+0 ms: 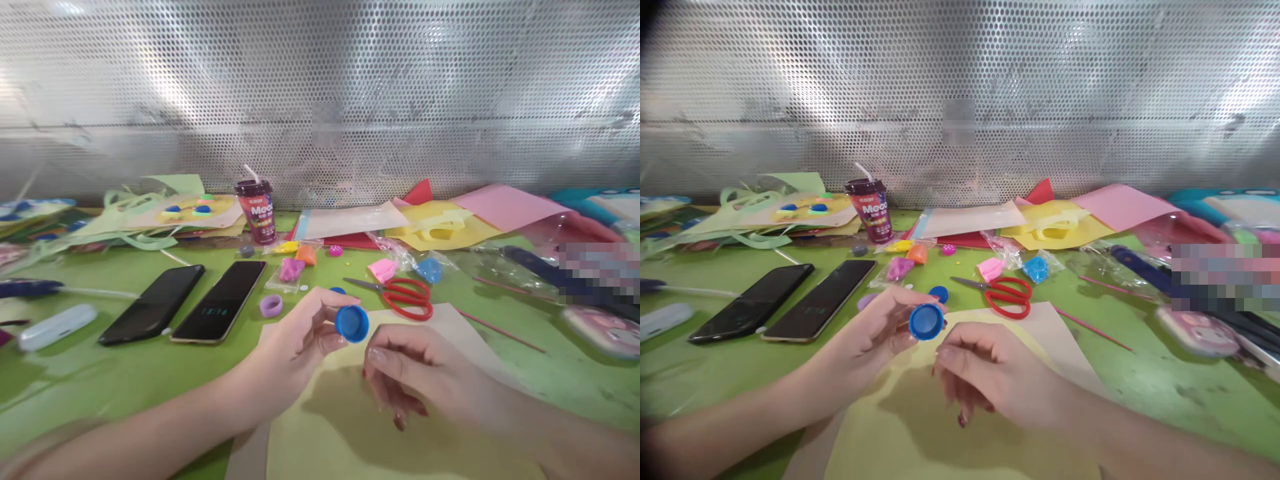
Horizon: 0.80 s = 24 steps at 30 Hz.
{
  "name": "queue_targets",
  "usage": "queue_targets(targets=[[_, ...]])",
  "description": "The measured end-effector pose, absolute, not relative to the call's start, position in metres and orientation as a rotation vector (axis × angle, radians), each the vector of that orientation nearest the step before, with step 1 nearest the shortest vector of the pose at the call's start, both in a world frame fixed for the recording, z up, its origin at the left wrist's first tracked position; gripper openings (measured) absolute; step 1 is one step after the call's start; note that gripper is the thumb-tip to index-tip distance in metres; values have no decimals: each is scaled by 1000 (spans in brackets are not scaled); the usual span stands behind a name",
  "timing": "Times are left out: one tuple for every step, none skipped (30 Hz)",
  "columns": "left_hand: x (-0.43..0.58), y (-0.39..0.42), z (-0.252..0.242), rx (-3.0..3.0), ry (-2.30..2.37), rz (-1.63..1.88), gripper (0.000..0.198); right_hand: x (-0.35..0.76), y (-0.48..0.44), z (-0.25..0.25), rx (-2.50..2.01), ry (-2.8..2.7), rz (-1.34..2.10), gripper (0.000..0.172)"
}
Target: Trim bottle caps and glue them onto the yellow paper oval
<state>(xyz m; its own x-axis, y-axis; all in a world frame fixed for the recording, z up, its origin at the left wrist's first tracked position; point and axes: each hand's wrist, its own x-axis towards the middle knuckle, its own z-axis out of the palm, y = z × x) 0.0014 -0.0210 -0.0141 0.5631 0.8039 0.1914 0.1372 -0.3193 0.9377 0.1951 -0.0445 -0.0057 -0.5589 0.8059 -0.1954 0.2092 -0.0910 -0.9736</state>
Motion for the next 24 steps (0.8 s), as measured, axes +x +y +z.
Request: queue_targets(targets=[[2, -22, -15, 1779, 752, 843, 20, 195, -45, -5, -1116, -1733, 1665, 33], [2, -22, -15, 1763, 728, 848, 20, 195, -46, -5, -1137, -1742, 1627, 33], [2, -23, -16, 1748, 707, 843, 20, 195, -47, -4, -1160, -1753, 1579, 32], [2, -23, -17, 1734, 690, 834, 19, 194, -48, -4, -1182, -1773, 1523, 30], [2, -24, -17, 1721, 680, 824, 19, 194, -49, -3, -1196, -1803, 1457, 29], [2, -24, -17, 1709, 678, 816, 18, 194, -50, -3, -1204, -1836, 1394, 28], [2, -24, -17, 1701, 681, 810, 18, 193, -50, -4, -1210, -1869, 1334, 27], [3, -25, -17, 1698, 689, 804, 18, 193, -51, -4, -1214, -1895, 1276, 26], [3, -25, -16, 1700, 701, 799, 17, 193, -51, -4, -1218, -1914, 1235, 26], [3, -25, -15, 1706, 709, 794, 17, 193, -51, -5, -1220, -1923, 1213, 26], [3, -25, -14, 1716, 710, 788, 16, 193, -51, -6, -1221, -1925, 1207, 26], [3, -25, -13, 1726, 708, 782, 15, 193, -51, -7, -1220, -1924, 1211, 26], [4, -26, -12, 1739, 702, 776, 15, 193, -50, -7, -1221, -1923, 1216, 27], [4, -26, -12, 1753, 697, 771, 14, 193, -50, -8, -1225, -1924, 1222, 27], [4, -26, -11, 1767, 694, 768, 14, 193, -50, -8, -1229, -1925, 1227, 27], [4, -26, -11, 1780, 692, 768, 14, 193, -50, -8, -1234, -1927, 1227, 28], [4, -27, -11, 1790, 690, 769, 14, 193, -50, -8, -1238, -1930, 1229, 29], [4, -27, -12, 1799, 691, 773, 14, 193, -50, -8, -1240, -1930, 1231, 29], [4, -27, -12, 1806, 693, 776, 14, 193, -50, -8, -1243, -1928, 1235, 30], [4, -27, -12, 1810, 700, 777, 14, 193, -51, -7, -1248, -1930, 1238, 31], [4, -28, -13, 1813, 707, 782, 14, 193, -51, -7, -1257, -1932, 1238, 32], [4, -28, -13, 1811, 717, 782, 14, 193, -51, -6, -1265, -1939, 1238, 32], [4, -28, -13, 1802, 718, 784, 14, 193, -51, -6, -1269, -1947, 1237, 33], [5, -29, -13, 1787, 714, 782, 13, 193, -51, -6, -1272, -1956, 1232, 33]])
